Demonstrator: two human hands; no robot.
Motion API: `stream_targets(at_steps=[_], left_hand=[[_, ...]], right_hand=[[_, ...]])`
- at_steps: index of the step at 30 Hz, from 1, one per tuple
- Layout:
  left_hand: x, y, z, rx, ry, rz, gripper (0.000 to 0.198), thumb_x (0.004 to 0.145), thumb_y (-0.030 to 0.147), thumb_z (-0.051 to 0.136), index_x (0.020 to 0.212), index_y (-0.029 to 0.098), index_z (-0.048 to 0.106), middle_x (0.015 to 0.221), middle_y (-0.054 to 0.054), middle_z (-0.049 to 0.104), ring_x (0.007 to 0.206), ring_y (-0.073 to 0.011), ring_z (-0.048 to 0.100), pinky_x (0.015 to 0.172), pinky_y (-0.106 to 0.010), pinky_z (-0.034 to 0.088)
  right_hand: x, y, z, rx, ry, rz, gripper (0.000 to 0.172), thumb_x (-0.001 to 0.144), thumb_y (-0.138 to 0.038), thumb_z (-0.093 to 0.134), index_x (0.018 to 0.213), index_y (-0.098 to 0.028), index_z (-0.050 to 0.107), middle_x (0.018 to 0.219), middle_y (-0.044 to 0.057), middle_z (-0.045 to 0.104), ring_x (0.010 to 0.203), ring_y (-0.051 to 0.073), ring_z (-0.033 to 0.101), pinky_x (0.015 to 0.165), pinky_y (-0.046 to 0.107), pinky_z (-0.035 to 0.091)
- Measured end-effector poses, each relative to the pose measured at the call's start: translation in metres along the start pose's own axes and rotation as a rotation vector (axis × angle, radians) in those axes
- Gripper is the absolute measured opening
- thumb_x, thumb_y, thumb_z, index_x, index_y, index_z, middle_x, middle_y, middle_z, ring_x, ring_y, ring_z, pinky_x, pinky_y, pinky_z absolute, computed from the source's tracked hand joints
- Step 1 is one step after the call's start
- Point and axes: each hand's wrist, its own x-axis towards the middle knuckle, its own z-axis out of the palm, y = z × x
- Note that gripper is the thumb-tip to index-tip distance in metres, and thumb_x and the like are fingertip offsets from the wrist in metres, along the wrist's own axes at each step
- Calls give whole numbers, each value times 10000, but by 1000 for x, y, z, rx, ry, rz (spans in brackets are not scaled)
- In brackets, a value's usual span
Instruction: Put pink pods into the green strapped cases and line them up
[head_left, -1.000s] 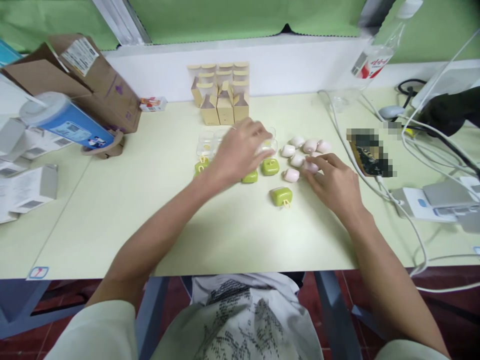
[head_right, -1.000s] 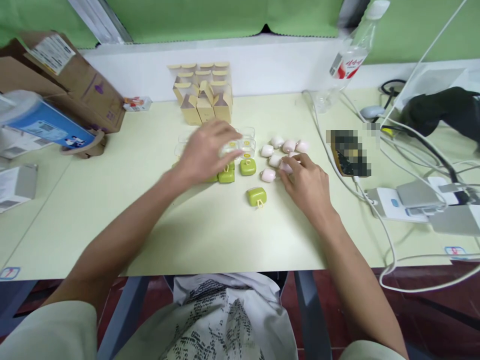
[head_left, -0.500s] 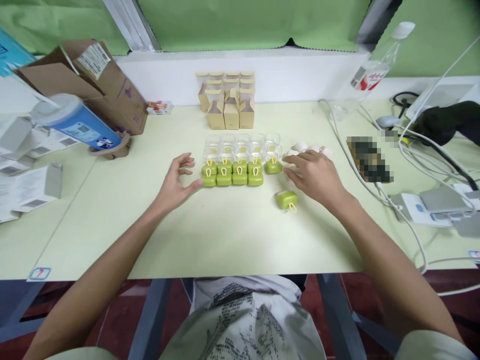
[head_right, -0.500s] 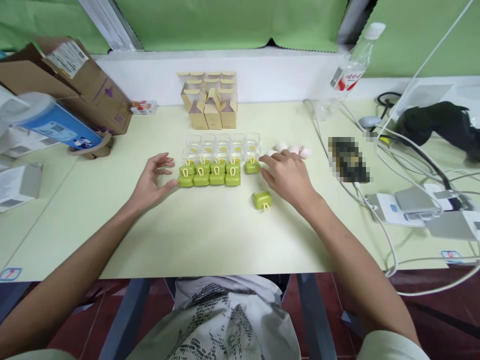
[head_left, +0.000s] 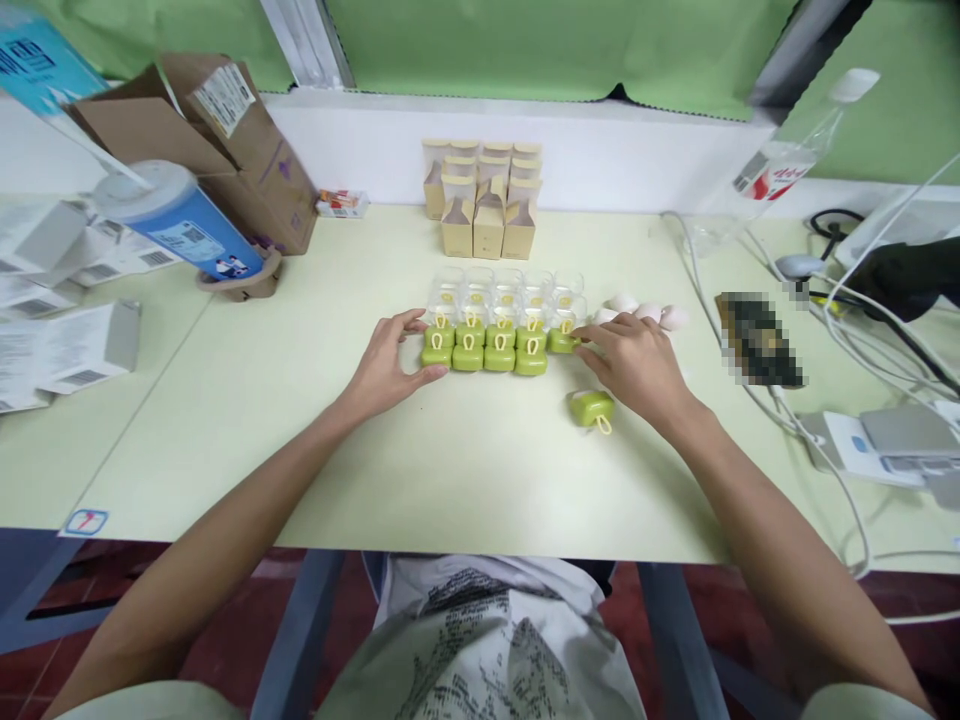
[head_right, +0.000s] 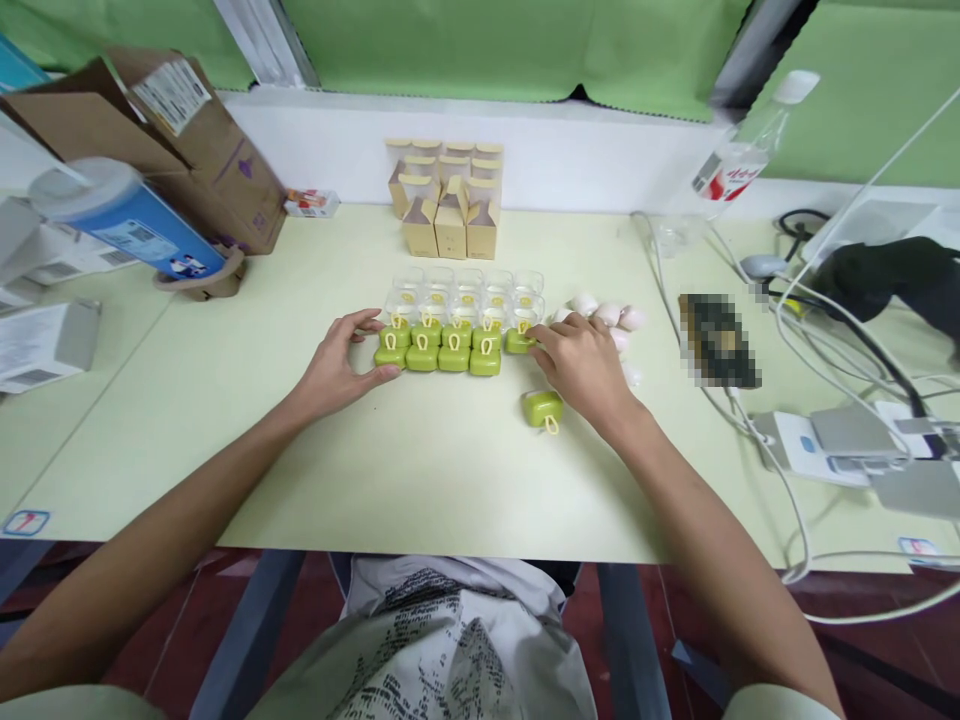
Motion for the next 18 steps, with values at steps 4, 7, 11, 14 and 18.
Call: stream_targets(at_steps=[4, 7, 11, 14, 18], left_hand=[[1, 1, 1, 2, -2, 4, 910, 813, 523, 879, 1583, 249, 481, 1434, -123, 640, 1390, -327, 597, 1229, -545, 489], [1, 1, 1, 8, -3, 10, 904, 820, 526, 877, 1583, 251, 478, 1439, -127, 636, 1392, -329, 599, 1231, -552, 486], [1, -2, 1, 2, 1, 37, 913, 841, 552, 864, 1595, 256, 442, 1457, -136, 625, 1397, -323, 602, 1206, -531, 508], [1, -7, 2, -39, 36, 65, 807, 935, 602, 758, 1583, 247, 434, 1457, -148, 626, 1357, -298, 622, 1165, -508, 526], [1, -12, 3, -88, 73, 66, 698, 1008, 619, 644, 1552, 222, 460, 1420, -158, 654, 1322, -282, 638, 1133, -504, 526]], right_hand=[[2, -3, 2, 21, 5, 10, 318, 1066, -259, 547, 1249, -158, 786, 983, 144, 841, 1003, 359, 687, 803, 421, 384], [0, -5, 0, 34, 30, 23, 304, 1054, -270, 577, 1246, -159, 786, 962, 145, 833, 998, 357, 699, 814, 423, 416], [5, 5, -9, 144, 136, 70, 272, 1034, -281, 594, 1208, -190, 781, 1003, 129, 828, 998, 341, 717, 818, 425, 477], [28, 25, -14, 217, 145, 92, 257, 1006, -268, 604, 1184, -222, 784, 1031, 121, 804, 986, 331, 718, 845, 461, 535], [73, 51, -8, 236, 48, 1, 202, 980, -367, 682, 1127, -292, 800, 1257, 130, 768, 1199, 364, 661, 1082, 617, 532]])
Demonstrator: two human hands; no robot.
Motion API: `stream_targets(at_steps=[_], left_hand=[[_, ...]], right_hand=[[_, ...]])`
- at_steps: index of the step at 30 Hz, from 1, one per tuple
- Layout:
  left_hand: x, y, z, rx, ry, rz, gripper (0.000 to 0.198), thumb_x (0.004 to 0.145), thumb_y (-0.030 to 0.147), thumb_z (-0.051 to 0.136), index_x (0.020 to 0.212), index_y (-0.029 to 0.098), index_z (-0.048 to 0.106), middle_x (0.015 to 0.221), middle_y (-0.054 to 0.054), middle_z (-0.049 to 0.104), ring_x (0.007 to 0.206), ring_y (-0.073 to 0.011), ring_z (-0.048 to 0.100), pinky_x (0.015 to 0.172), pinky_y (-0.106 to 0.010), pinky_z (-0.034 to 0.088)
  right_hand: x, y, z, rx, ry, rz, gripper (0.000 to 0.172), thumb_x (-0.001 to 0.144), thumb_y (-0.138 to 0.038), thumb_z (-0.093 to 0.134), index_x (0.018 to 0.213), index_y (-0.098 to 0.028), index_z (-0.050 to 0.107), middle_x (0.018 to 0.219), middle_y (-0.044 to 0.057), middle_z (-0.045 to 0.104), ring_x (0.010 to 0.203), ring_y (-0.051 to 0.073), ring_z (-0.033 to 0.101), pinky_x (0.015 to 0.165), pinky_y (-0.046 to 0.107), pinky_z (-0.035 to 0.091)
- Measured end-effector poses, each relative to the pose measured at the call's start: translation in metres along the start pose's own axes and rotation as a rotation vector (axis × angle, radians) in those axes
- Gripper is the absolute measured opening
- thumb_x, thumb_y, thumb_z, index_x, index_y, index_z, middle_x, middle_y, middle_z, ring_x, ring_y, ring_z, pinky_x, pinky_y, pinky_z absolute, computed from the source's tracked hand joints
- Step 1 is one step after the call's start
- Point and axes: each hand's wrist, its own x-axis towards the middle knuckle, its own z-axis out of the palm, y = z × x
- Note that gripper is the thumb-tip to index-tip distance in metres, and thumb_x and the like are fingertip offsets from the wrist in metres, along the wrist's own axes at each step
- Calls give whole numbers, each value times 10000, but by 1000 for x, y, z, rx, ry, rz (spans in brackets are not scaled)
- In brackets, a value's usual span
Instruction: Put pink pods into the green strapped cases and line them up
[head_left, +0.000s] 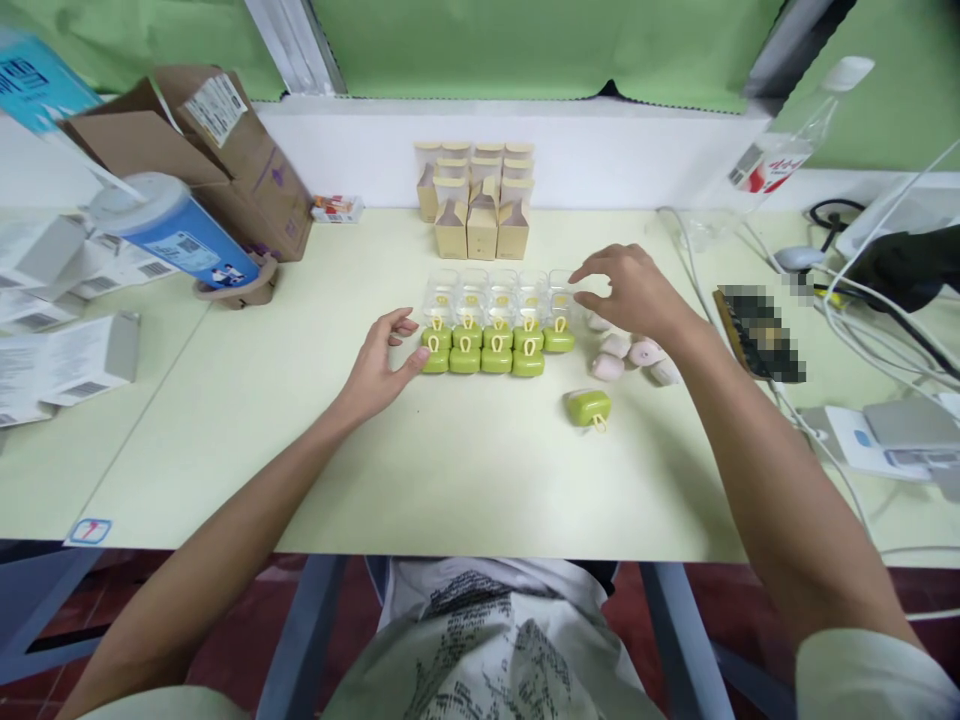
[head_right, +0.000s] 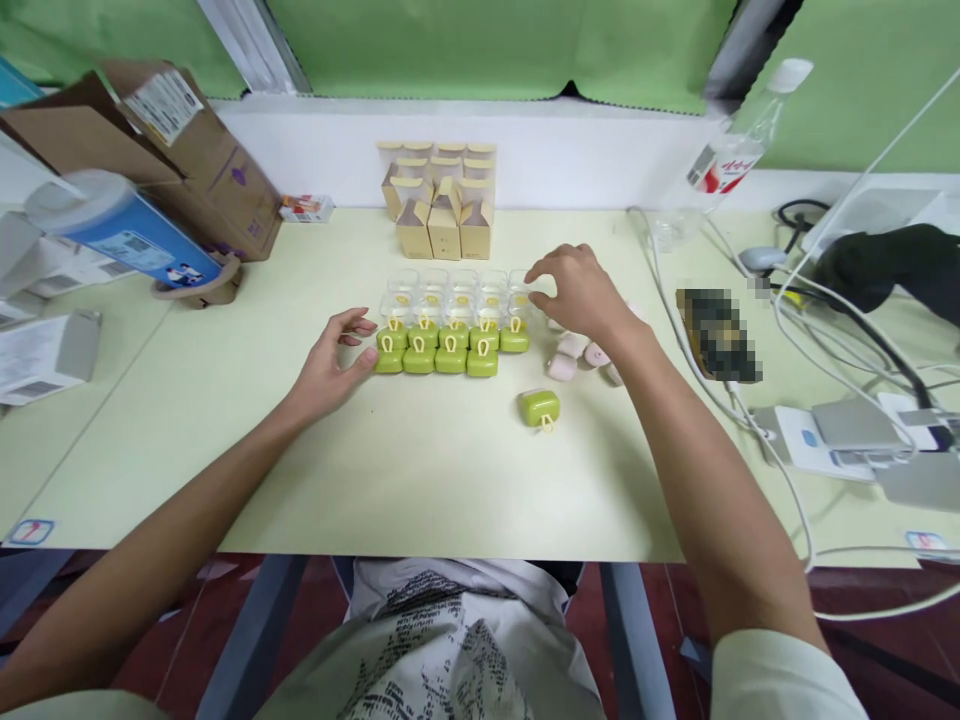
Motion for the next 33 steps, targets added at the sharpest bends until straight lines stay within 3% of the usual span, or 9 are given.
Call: stream_targets(at_steps=[8, 13, 16, 19, 21, 23, 26, 30, 33], left_hand=[[0, -1, 1, -20, 20, -36, 638, 1035, 630, 591, 1520, 226, 492, 1371, -148, 680, 1280, -270, 651, 1135, -507, 522], [0, -5, 2, -32, 25, -13, 626, 1040, 620, 603, 1519, 232, 494, 1350, -145, 686, 1269, -266, 660, 1118, -499, 530], [0, -2, 1, -43, 95, 16, 557, 1060, 575, 597, 1492, 232, 519, 1332, -138, 677, 1244, -250, 674, 1066, -458, 563], [-1, 11, -3, 5, 230, 98, 419, 1067, 520, 602, 1375, 237, 598, 1262, -111, 676, 1168, -232, 693, 982, -418, 593], [-4, 24, -4, 74, 319, 178, 314, 1065, 481, 602, 1267, 242, 640, 1171, -90, 691, 1088, -230, 696, 930, -418, 599], [-11, 41, -1, 139, 350, 268, 212, 1059, 415, 597, 1182, 252, 654, 1084, -78, 707, 1032, -242, 692, 906, -447, 601], [-24, 68, 8, 173, 203, 478, 136, 1022, 243, 601, 1141, 285, 651, 1031, -63, 725, 990, -248, 705, 880, -469, 616], [-26, 106, 25, 178, -37, 835, 401, 1002, 100, 586, 1344, 305, 633, 1225, -102, 737, 1174, -250, 707, 941, -448, 649], [-4, 135, 30, 121, -163, 859, 443, 1073, 217, 614, 1506, 309, 588, 1479, -149, 661, 1381, -270, 630, 992, -442, 642]], right_hand=[[24, 5, 23, 89, -134, 90, 110, 953, -293, 694, 986, -277, 798, 1254, 128, 751, 1180, 318, 688, 1062, 578, 567], [16, -14, 4, 69, -109, 137, 194, 984, -289, 710, 1155, -244, 790, 1332, 142, 717, 1196, 304, 679, 1077, 553, 557], [-12, -40, -21, 59, -28, 158, 346, 1045, -311, 638, 1341, -165, 740, 1380, 198, 676, 1016, 266, 719, 958, 486, 580], [-63, -68, -33, 99, -149, 1, 350, 1056, -504, 659, 1189, -209, 792, 1151, 110, 777, 831, 230, 714, 783, 400, 559], [-101, -81, -26, -49, -213, -108, 426, 972, -548, 768, 1235, -212, 778, 1221, 148, 770, 964, 312, 725, 689, 384, 541], [-130, -88, -13, -207, -188, -138, 260, 965, -379, 784, 1153, -200, 780, 1196, 178, 760, 1103, 381, 703, 720, 413, 562], [-147, -88, 1, -58, -118, -105, 214, 1027, -271, 665, 1219, -212, 738, 1237, 178, 750, 1097, 357, 717, 809, 460, 606], [-129, -87, -11, 563, -138, -30, 294, 1063, -456, 645, 1275, -268, 724, 1219, 107, 778, 1020, 281, 750, 862, 445, 637], [-101, -95, -22, 946, -213, 0, 345, 1047, -597, 647, 1135, -292, 781, 1142, 67, 799, 1010, 263, 765, 832, 409, 641]])
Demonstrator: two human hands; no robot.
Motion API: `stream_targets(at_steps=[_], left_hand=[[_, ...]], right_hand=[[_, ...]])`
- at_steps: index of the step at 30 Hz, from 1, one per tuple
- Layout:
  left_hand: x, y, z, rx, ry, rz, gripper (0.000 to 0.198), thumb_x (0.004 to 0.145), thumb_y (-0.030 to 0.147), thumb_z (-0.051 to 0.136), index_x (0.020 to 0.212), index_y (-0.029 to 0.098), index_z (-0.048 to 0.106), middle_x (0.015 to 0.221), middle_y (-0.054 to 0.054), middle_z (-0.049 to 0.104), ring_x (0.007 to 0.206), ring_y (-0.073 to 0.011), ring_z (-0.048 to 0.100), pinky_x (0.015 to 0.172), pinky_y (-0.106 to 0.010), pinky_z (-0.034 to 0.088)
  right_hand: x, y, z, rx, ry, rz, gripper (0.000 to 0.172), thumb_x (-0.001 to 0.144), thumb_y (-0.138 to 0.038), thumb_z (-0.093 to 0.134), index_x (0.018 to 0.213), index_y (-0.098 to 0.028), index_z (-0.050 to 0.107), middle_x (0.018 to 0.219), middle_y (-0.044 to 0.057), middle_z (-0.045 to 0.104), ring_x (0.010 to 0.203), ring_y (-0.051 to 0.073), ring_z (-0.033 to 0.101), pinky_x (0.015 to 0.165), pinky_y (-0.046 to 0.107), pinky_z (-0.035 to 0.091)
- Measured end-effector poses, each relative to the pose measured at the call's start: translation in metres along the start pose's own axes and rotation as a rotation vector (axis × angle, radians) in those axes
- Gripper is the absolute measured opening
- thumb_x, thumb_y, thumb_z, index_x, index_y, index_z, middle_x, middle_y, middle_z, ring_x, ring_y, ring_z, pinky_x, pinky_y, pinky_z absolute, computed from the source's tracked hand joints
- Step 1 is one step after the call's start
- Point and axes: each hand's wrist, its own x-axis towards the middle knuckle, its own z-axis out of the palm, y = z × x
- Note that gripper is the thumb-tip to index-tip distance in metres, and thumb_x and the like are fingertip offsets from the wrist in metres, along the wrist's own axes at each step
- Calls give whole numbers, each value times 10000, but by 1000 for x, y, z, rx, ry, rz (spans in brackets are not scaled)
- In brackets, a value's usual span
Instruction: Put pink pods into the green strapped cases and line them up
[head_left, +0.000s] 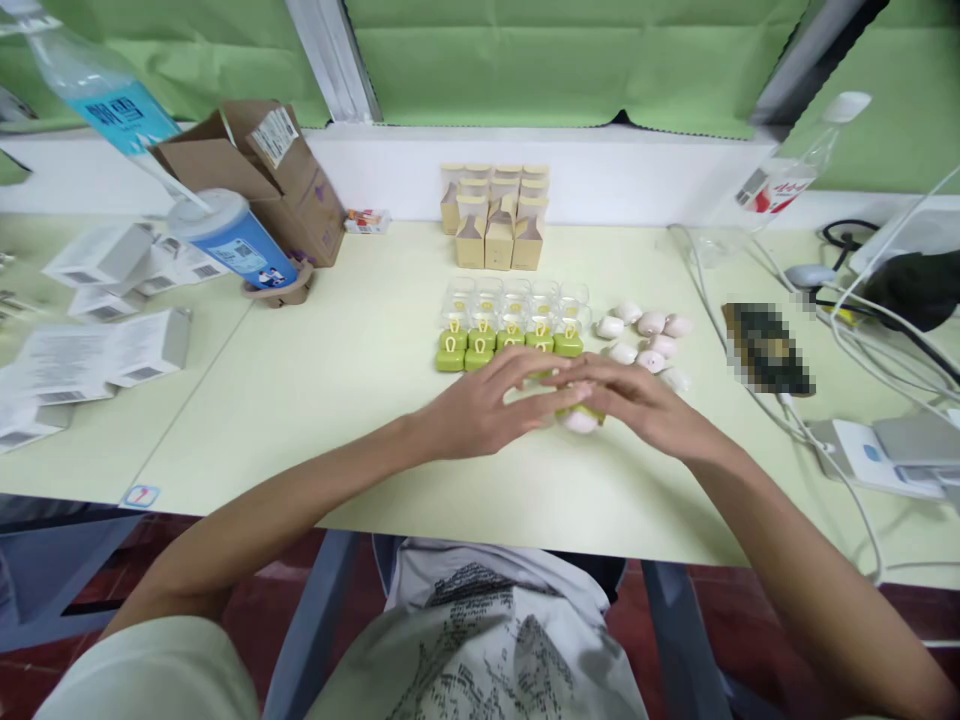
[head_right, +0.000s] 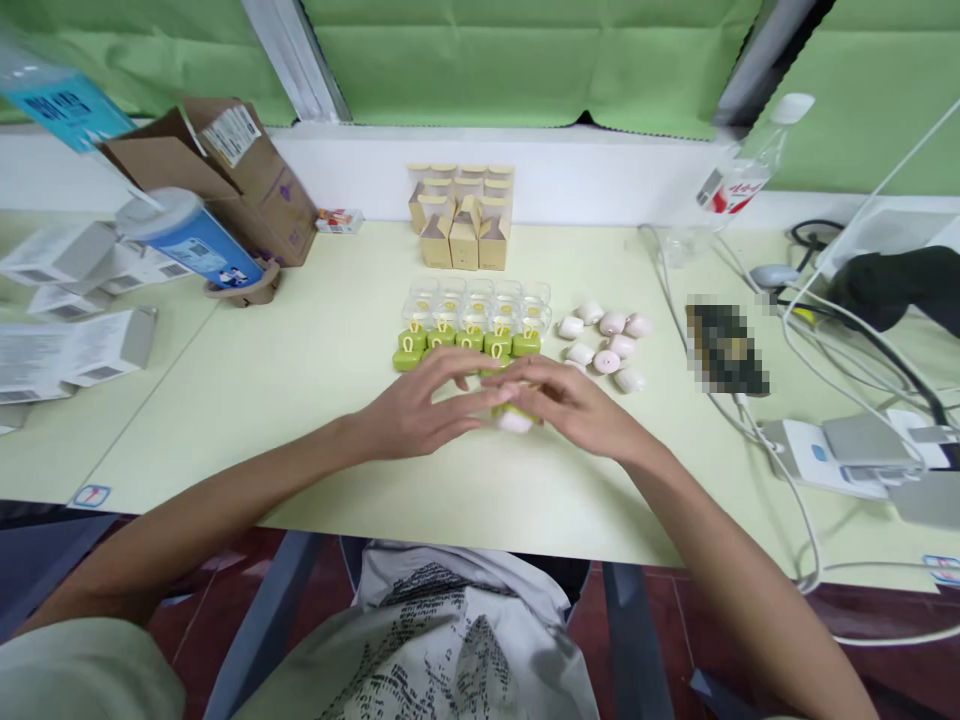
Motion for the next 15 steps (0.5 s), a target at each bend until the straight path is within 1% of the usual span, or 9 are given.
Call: stream_targets(at_steps=[2, 4, 5, 6, 8, 10, 11, 13, 15], left_hand=[[24, -6, -4, -75, 4, -83, 427, 1093, 360, 629, 1519, 335, 611, 1509, -132, 661, 1398, -280, 625, 1059, -494, 617], [41, -13, -7, -166, 14, -135, 436, 1071, 483, 657, 1481, 337, 664, 1419, -108, 723, 1325, -274, 670, 1104, -513, 592], [47, -17, -7, -215, 28, -181, 438, 1056, 511, 673, 1456, 333, 688, 1373, -96, 747, 1283, -263, 691, 1086, -488, 601], [50, -20, -6, -258, 66, -242, 435, 1041, 526, 694, 1424, 320, 713, 1331, -90, 765, 1235, -249, 711, 1036, -449, 619], [51, -23, 0, -312, 176, -400, 416, 1026, 527, 719, 1354, 274, 754, 1250, -90, 789, 1137, -221, 736, 901, -365, 635], [47, -25, 9, -327, 268, -533, 398, 1038, 522, 705, 1297, 229, 779, 1171, -94, 803, 1037, -196, 745, 806, -316, 613], [44, -24, 14, -326, 281, -566, 389, 1052, 516, 687, 1281, 218, 787, 1139, -91, 810, 997, -186, 746, 793, -309, 603], [41, -22, 21, -313, 265, -573, 362, 1082, 490, 646, 1272, 220, 794, 1128, -82, 825, 978, -177, 744, 841, -324, 596], [40, -19, 23, -282, 256, -543, 325, 1098, 458, 623, 1247, 231, 802, 1112, -66, 836, 975, -176, 737, 896, -345, 588]], right_hand=[[17, -5, 3, 184, 63, 42, 418, 1011, -679, 660, 1133, -291, 754, 958, 42, 780, 788, 230, 744, 635, 354, 593], [29, -4, 10, 316, 164, 79, 493, 997, -753, 618, 1153, -290, 687, 825, 17, 721, 595, 197, 661, 482, 319, 493], [33, -2, 13, 350, 216, 74, 528, 1013, -788, 545, 1170, -295, 652, 824, 18, 706, 562, 190, 639, 456, 316, 473], [35, 1, 16, 349, 275, 47, 557, 1029, -810, 465, 1199, -304, 624, 873, 28, 710, 559, 186, 637, 450, 318, 477], [34, 8, 22, 224, 400, -54, 598, 1025, -836, 423, 1282, -325, 596, 1094, 72, 723, 645, 189, 684, 501, 338, 546], [31, 15, 25, -14, 500, -175, 635, 960, -835, 586, 1343, -330, 623, 1287, 108, 676, 835, 223, 736, 629, 379, 637], [29, 17, 26, -136, 525, -218, 645, 920, -803, 685, 1347, -321, 660, 1321, 120, 658, 925, 247, 737, 696, 403, 668], [26, 20, 28, -320, 551, -251, 588, 909, -713, 769, 1330, -305, 737, 1267, 129, 668, 1014, 284, 717, 787, 451, 696], [23, 21, 30, -420, 593, -249, 469, 965, -612, 752, 1331, -320, 775, 1161, 120, 691, 978, 286, 706, 798, 475, 703]])
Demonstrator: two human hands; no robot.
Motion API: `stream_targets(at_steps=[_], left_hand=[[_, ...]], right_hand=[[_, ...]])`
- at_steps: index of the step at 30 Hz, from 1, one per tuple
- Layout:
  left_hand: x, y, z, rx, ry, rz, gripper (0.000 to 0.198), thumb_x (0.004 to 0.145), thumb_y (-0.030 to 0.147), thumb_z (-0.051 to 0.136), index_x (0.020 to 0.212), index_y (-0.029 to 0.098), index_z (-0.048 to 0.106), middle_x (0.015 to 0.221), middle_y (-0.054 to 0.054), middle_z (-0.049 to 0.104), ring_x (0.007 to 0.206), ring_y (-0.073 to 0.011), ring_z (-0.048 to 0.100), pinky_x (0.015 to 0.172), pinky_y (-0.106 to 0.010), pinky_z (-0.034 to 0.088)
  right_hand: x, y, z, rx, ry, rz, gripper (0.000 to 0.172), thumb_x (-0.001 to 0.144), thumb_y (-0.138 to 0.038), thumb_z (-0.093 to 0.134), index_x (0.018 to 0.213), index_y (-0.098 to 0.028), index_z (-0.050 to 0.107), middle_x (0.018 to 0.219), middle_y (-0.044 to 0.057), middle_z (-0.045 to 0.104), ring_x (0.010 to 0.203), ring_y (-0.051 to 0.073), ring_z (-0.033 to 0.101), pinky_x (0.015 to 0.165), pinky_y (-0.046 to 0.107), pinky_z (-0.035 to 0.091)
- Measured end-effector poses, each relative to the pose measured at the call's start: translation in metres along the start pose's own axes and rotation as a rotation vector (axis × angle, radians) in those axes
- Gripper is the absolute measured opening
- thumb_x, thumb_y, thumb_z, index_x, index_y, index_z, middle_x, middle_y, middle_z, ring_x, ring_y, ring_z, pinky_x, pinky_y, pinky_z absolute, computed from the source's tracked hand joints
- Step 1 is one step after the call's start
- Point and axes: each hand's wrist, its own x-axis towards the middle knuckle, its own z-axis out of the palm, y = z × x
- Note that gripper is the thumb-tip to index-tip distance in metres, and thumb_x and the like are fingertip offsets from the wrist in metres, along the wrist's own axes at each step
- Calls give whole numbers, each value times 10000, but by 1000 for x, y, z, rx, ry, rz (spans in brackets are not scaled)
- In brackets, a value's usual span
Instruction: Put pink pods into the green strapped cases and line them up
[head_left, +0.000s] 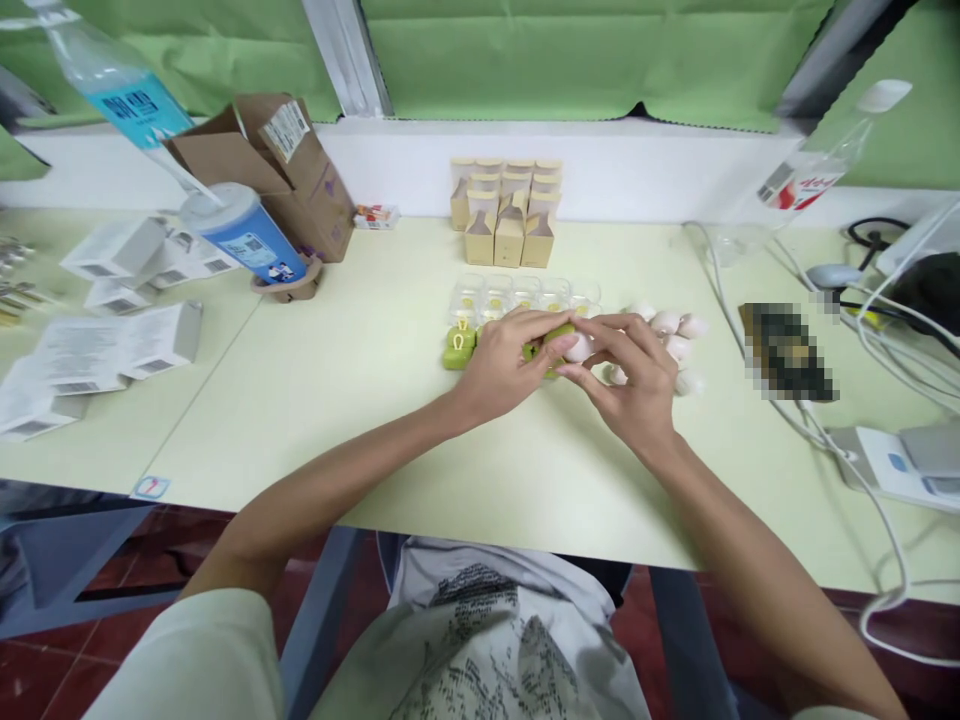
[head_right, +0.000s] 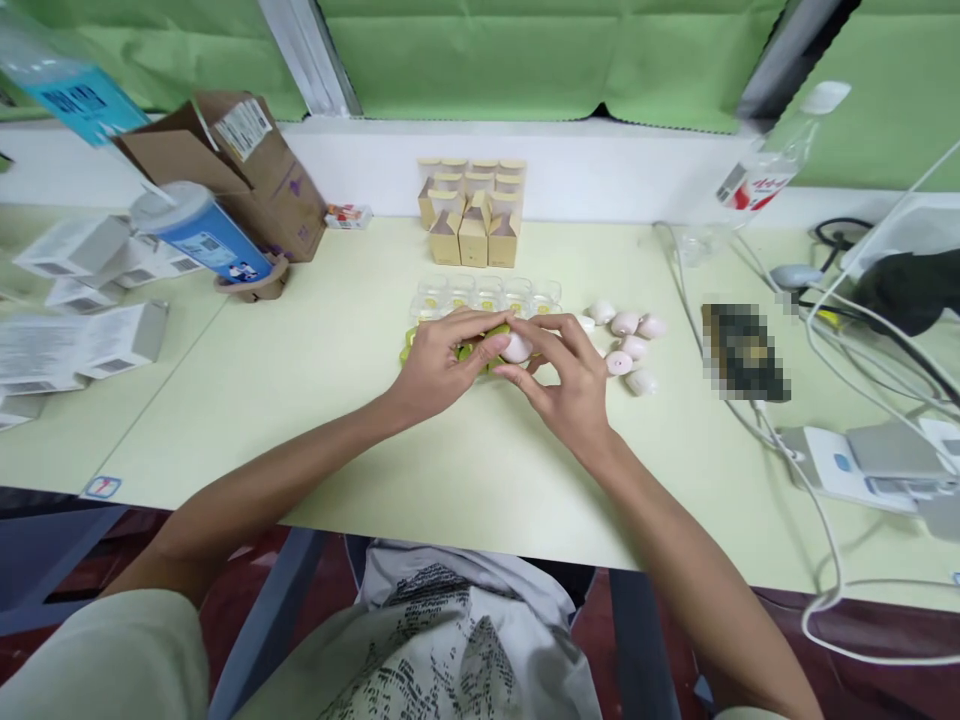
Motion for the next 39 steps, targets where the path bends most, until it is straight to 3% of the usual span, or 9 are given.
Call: stream_targets(at_steps=[6, 11, 16, 19, 22, 26, 30, 34, 39], left_hand=[[0, 6, -2, 190, 37, 69, 190, 1051, 326, 655, 966, 234, 798, 750, 3, 716, 748, -156, 629, 719, -307, 516], [0, 2, 0, 267, 29, 132, 114, 972, 259, 686, 928, 215, 781, 740, 9, 718, 726, -147, 623, 722, -295, 510], [5, -2, -4, 260, -26, 39, 177, 982, 211, 640, 902, 195, 797, 763, -7, 747, 658, -135, 603, 664, -300, 469], [10, -8, -13, 200, -83, 21, 269, 1087, 342, 587, 1045, 207, 815, 918, -39, 803, 777, -159, 685, 742, -316, 531], [11, -13, -18, 200, -174, 109, 388, 1069, 499, 654, 1339, 235, 744, 1222, -95, 794, 1123, -248, 723, 984, -417, 586], [1, -8, -11, 303, -321, 251, 476, 1056, 295, 668, 1520, 227, 584, 1373, -150, 703, 1327, -316, 625, 1126, -536, 553], [-11, 6, 1, 384, -381, 335, 388, 1038, 301, 682, 1390, 161, 600, 1230, -162, 717, 1249, -364, 615, 1063, -570, 572], [-16, 10, 7, 378, -357, 348, 285, 1055, 313, 631, 1293, 158, 623, 1209, -171, 670, 1148, -330, 661, 1002, -528, 604], [-22, 3, 14, 300, -412, 276, 422, 1049, 324, 687, 1436, 211, 564, 1297, -161, 686, 1231, -324, 699, 1040, -515, 623]], right_hand=[[-2, -2, 2, 38, 14, -23, 356, 1003, -555, 725, 1249, -317, 825, 1009, 95, 709, 911, 277, 721, 766, 488, 722], [-1, -4, -2, 97, -27, -5, 346, 1006, -580, 706, 1161, -300, 837, 963, 88, 719, 860, 261, 722, 709, 461, 708], [-5, 0, -4, 77, 25, 30, 252, 1002, -509, 737, 1061, -268, 781, 886, 58, 698, 759, 232, 744, 689, 422, 691], [-2, 7, -6, 187, 68, 139, 324, 944, -546, 806, 1082, -268, 711, 1033, 62, 726, 845, 248, 799, 762, 427, 706], [3, 10, -19, 224, 70, 196, 366, 972, -545, 768, 1217, -288, 679, 1246, 86, 729, 903, 250, 809, 790, 427, 699], [-6, 5, -55, -104, -29, 141, 227, 1041, -444, 660, 1181, -283, 739, 1107, 77, 762, 761, 225, 746, 734, 417, 644], [-40, 11, -80, -428, -301, 2, 233, 1029, -329, 624, 1190, -233, 764, 1026, 91, 759, 698, 225, 702, 636, 404, 575], [-68, 31, -82, -701, -245, -59, 258, 1024, -271, 588, 1211, -207, 754, 1100, 142, 778, 914, 324, 762, 606, 419, 550], [-68, 29, -76, -665, -175, -3, 324, 1071, -326, 572, 1348, -254, 725, 1207, 170, 747, 822, 290, 734, 584, 415, 549]])
